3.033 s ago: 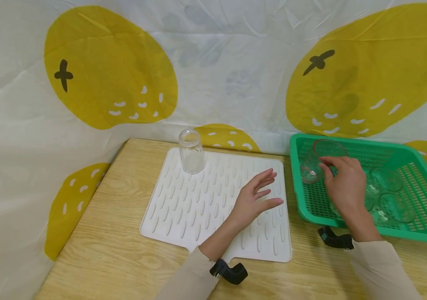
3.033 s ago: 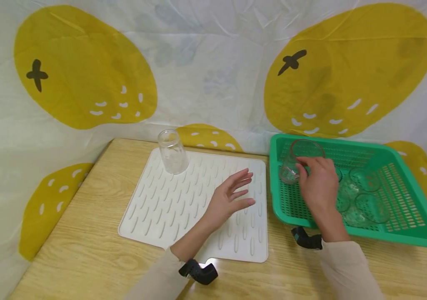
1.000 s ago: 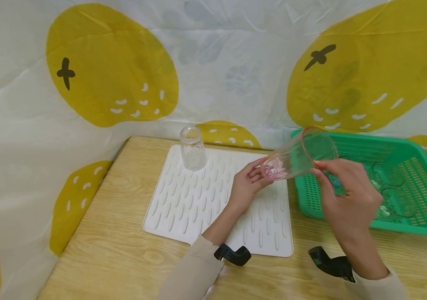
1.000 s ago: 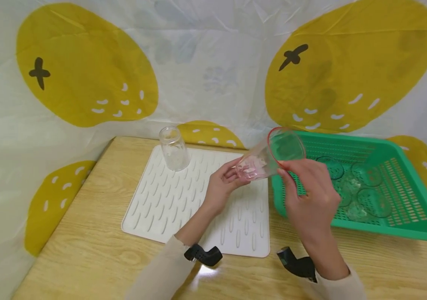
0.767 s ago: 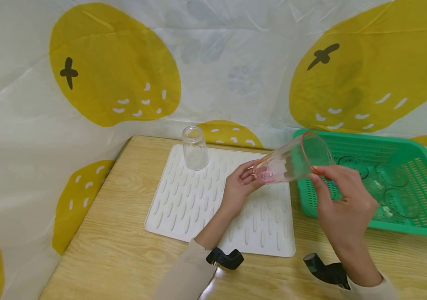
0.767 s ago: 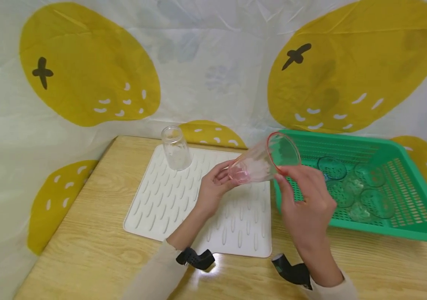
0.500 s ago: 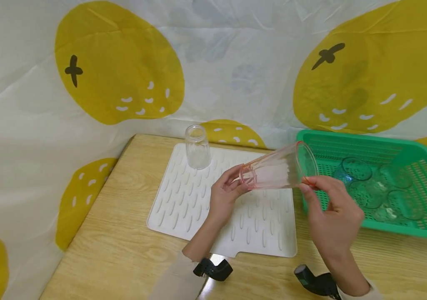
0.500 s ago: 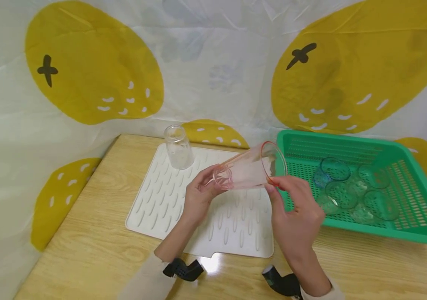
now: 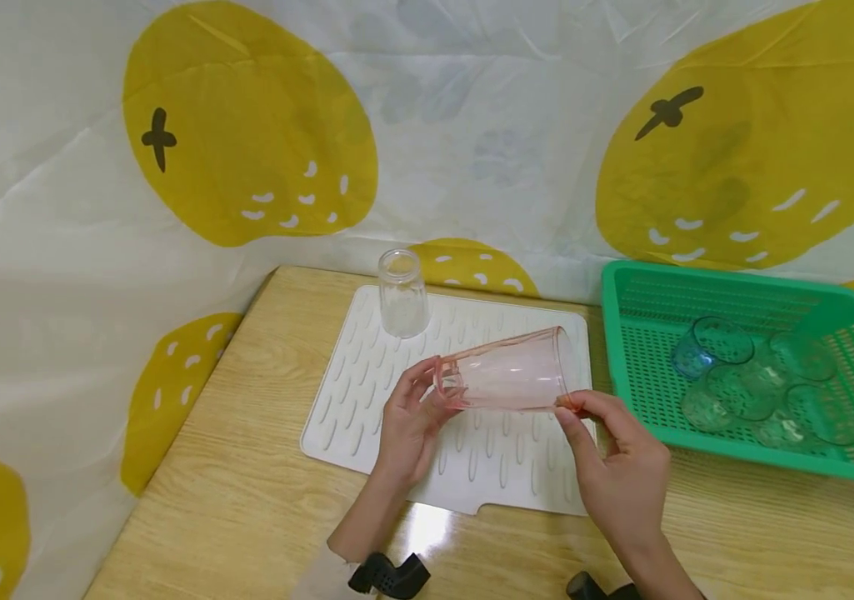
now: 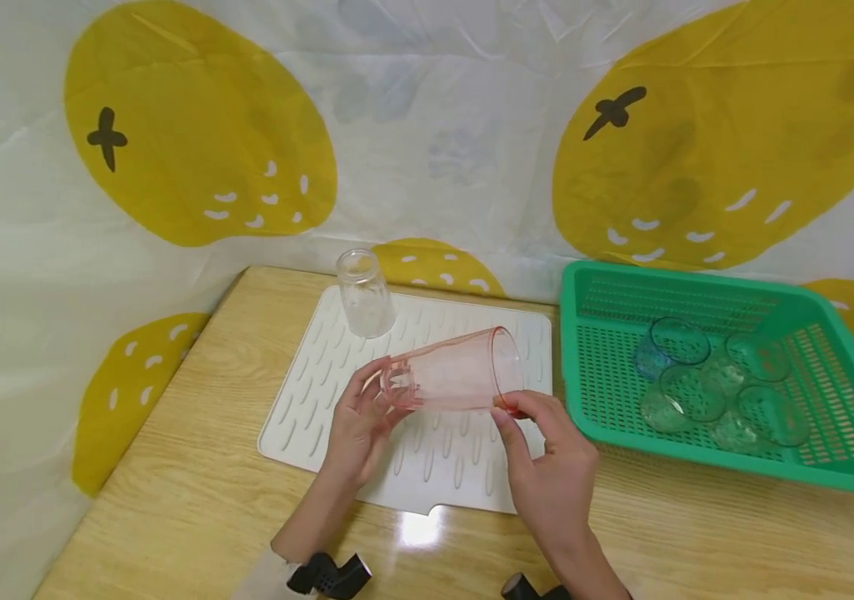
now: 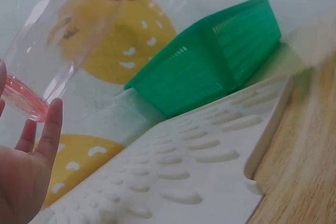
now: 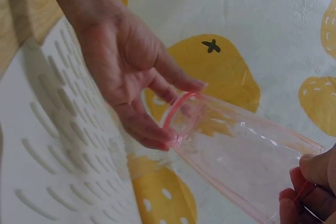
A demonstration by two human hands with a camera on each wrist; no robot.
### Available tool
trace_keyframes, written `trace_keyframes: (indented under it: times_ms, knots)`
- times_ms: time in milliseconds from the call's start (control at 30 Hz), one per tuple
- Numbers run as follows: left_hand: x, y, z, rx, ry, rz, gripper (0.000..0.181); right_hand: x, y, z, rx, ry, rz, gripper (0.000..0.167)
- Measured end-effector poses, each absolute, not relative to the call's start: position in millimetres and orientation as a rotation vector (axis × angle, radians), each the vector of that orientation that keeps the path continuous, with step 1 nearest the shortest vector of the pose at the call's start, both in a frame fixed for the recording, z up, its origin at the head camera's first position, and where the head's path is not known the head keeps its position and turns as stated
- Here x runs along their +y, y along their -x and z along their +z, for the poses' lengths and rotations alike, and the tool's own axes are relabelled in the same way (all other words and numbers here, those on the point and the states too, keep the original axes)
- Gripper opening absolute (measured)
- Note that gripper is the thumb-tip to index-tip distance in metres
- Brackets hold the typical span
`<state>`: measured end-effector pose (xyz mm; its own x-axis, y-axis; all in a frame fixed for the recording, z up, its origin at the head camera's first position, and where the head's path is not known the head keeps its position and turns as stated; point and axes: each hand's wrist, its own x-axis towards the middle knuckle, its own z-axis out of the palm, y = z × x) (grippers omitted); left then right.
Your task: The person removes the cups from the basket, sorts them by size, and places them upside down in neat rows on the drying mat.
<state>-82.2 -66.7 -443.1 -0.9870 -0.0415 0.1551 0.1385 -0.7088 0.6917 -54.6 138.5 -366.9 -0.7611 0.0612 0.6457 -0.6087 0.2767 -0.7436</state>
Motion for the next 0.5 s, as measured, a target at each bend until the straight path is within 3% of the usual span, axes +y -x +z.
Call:
trace_keyframes:
  times_ms: [500]
  knots:
    - [-97.9, 63.0, -439.5, -1.336, 0.16, -2.715, 0.055, 133.9, 42.4, -398.1, -2.108, -0.633, 1.567, 0.036]
